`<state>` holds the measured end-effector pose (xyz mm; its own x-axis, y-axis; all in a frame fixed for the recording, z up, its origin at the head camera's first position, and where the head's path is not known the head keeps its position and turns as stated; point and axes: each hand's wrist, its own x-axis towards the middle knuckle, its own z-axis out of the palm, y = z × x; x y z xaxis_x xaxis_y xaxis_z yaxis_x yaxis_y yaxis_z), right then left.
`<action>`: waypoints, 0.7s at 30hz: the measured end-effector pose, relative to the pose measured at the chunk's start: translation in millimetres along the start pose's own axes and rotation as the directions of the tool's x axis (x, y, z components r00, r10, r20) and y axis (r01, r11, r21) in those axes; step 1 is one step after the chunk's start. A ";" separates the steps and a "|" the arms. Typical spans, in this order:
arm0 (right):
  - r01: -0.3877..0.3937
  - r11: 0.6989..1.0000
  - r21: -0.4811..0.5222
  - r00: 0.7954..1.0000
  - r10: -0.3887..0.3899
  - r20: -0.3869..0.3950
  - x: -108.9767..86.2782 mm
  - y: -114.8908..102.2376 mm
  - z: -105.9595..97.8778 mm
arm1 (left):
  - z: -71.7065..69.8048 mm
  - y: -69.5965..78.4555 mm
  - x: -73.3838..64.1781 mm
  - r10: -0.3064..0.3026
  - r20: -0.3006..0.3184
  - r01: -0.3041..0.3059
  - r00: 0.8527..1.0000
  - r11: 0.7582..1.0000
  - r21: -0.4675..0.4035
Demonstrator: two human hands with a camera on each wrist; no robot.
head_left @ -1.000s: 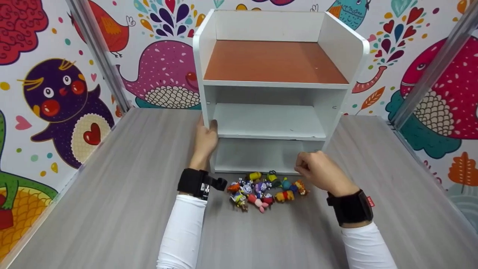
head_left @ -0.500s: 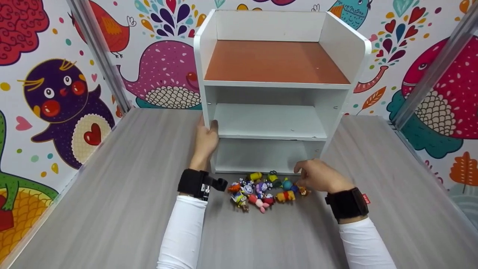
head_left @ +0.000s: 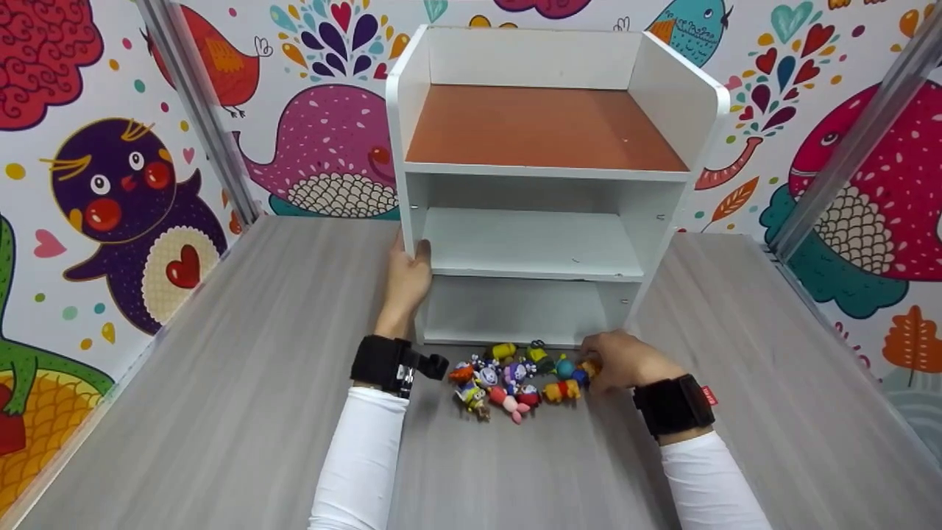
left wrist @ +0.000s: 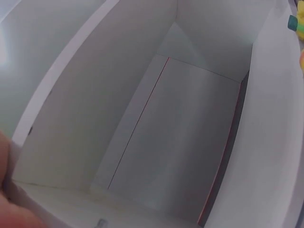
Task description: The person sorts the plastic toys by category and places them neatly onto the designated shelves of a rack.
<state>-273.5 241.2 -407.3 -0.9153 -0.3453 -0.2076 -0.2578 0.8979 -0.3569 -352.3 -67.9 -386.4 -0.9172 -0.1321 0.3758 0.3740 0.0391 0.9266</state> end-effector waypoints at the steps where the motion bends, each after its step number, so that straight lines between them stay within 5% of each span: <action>1: 0.001 1.000 0.000 1.000 -0.001 0.003 0.5 0.1 0.8 | 0.0 -0.1 0.0 -0.003 0.000 0.003 1.000 1.000 0.001; 21: -0.019 1.000 -0.017 1.000 0.018 -0.008 2.1 0.5 3.1 | 0.2 -1.8 0.4 -0.004 -0.011 0.004 1.000 1.000 0.027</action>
<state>-274.6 240.0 -410.7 -0.9224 -0.3263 -0.2066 -0.2460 0.9087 -0.3372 -353.4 -67.8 -387.9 -0.9172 -0.1431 0.3718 0.3660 0.0656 0.9283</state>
